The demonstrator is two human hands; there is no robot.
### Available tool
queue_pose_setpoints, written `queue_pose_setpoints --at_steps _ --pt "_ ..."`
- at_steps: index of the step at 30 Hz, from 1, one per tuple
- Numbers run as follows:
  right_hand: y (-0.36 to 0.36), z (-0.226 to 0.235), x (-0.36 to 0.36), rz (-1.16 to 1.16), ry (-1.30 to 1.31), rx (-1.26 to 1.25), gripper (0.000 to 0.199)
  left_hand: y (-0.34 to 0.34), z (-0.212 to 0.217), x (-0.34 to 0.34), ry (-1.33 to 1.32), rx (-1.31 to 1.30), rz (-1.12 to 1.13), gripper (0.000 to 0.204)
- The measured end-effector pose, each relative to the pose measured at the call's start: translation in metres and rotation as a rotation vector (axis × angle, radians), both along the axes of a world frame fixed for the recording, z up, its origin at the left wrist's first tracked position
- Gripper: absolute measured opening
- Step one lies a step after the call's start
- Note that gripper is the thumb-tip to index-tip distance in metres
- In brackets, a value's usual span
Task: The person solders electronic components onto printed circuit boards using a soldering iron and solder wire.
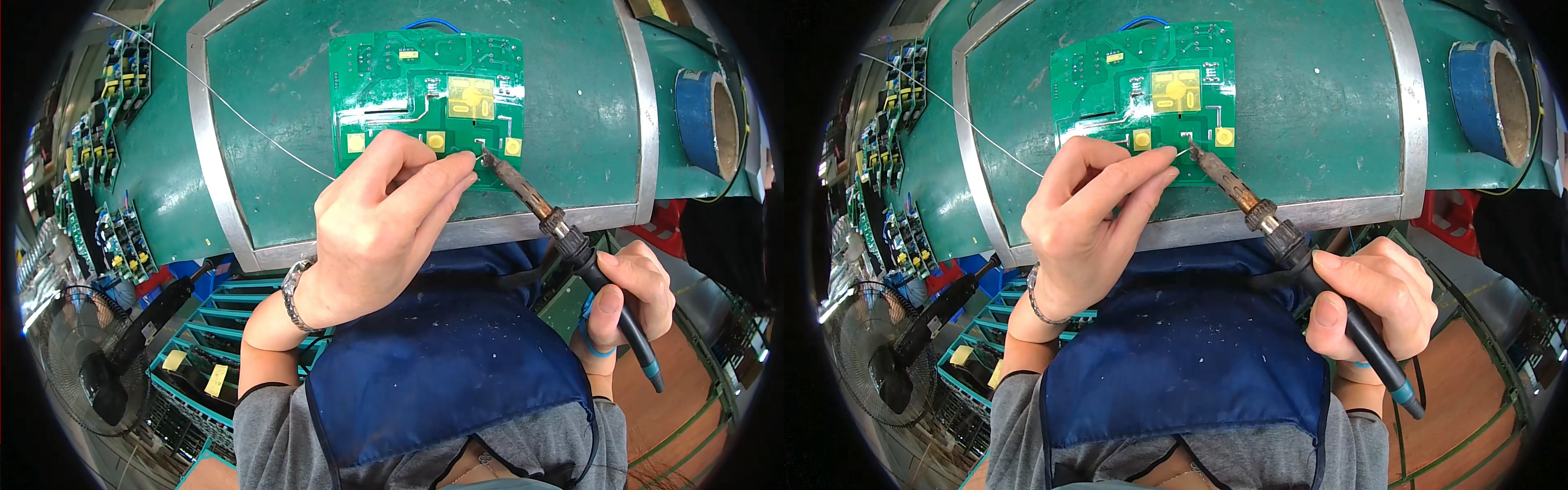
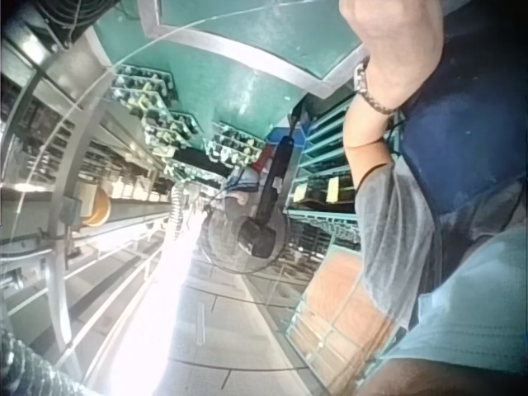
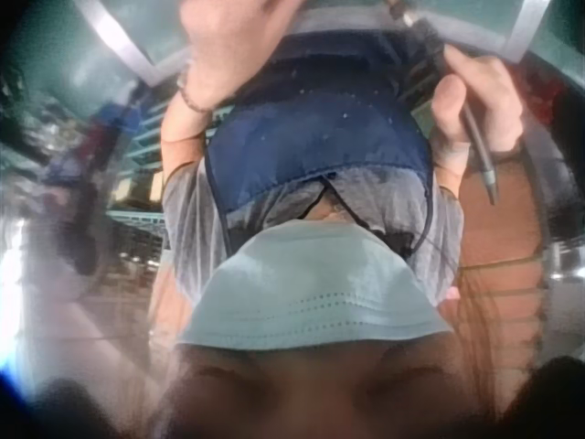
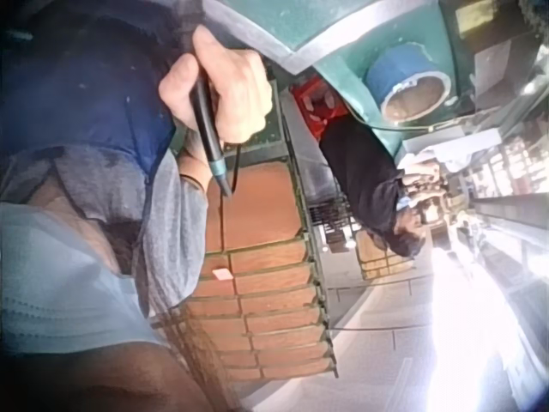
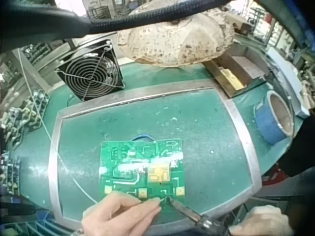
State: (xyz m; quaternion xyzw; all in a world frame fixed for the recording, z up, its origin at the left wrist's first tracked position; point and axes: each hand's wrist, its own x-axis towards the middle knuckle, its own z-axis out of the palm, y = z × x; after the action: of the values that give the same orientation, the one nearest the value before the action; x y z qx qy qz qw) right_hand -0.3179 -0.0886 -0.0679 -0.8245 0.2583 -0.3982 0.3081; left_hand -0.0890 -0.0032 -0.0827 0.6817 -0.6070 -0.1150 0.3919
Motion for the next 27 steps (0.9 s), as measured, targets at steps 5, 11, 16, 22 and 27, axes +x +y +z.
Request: queue_pose_setpoints --at_steps 5,11,16,22,27 --pt "0.001 0.002 -0.005 0.014 0.005 0.003 0.024 0.003 0.001 0.0 0.048 0.035 -0.02 0.026" --pt "0.005 0.006 -0.007 0.036 -0.042 -0.004 0.022 0.009 0.006 0.005 -0.055 0.037 -0.086 0.027" --pt "0.001 0.004 0.003 0.114 -0.044 -0.101 0.02 0.004 0.012 0.005 0.008 0.012 0.005 0.027" --pt "0.007 0.008 -0.01 -0.047 -0.044 -0.135 0.026 0.002 0.013 0.009 -0.022 0.044 0.007 0.026" --pt "0.003 0.003 -0.005 -0.158 0.008 -0.036 0.027 -0.009 0.011 0.003 0.001 -0.014 -0.005 0.025"
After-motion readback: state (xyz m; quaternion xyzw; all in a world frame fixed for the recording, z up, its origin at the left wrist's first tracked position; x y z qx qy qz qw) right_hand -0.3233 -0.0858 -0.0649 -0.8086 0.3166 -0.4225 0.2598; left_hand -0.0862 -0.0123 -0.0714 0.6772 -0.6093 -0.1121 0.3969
